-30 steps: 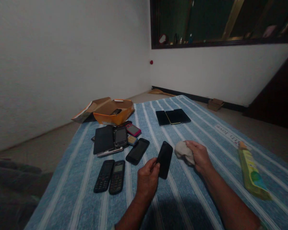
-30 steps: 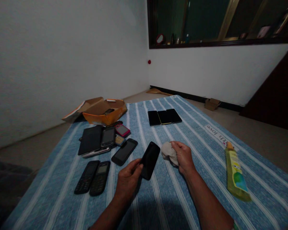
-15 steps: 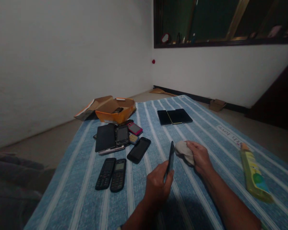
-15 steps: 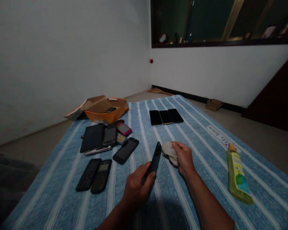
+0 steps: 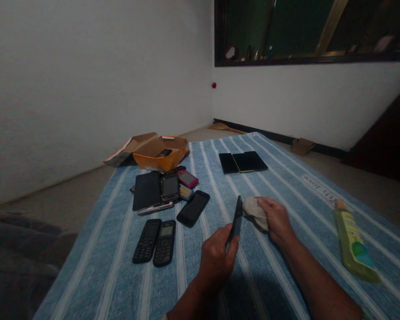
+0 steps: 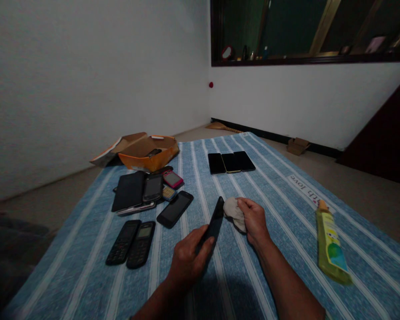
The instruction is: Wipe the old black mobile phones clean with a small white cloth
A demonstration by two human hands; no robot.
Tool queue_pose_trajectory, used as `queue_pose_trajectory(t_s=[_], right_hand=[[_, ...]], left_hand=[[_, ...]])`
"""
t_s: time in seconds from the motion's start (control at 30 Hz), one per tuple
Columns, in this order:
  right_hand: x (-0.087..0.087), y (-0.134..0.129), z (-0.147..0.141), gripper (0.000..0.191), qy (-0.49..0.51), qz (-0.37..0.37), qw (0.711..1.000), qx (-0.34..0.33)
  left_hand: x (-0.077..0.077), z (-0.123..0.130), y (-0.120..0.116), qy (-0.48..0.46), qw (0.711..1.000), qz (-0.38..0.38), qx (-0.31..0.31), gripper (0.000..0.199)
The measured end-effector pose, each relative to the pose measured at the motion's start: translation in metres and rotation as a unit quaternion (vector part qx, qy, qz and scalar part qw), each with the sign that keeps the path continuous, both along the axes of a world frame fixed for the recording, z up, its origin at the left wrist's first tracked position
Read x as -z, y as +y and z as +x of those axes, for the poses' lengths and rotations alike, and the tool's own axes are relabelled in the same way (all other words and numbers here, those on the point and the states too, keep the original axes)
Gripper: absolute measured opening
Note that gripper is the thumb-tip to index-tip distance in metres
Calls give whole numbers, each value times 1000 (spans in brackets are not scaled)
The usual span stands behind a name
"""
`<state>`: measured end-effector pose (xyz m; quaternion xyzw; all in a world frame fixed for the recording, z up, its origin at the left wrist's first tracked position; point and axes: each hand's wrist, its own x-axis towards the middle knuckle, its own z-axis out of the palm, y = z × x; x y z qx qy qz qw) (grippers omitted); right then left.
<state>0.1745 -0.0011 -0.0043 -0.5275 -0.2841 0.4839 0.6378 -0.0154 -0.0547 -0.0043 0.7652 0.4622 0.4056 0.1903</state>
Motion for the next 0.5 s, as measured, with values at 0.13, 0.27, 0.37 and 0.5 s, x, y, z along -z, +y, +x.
queue_pose_trajectory(t_s=[0.13,0.27,0.37,0.5], right_hand=[[3,2,-1,37,15,12,1000,11],[5,2,-2,41,7,19,1000,20],[4,0,-4,51,-23,20,1000,2],[6,-3,-9,55,-208,41,977,-29]], left_hand=[[1,-9,9,18,996,-72,-47,30],[1,-15,16,80,986,-109,-103,27],[0,-15,18,121,978,-112,-125,27],[-1,-15,17,136,977,-97,-133,25]])
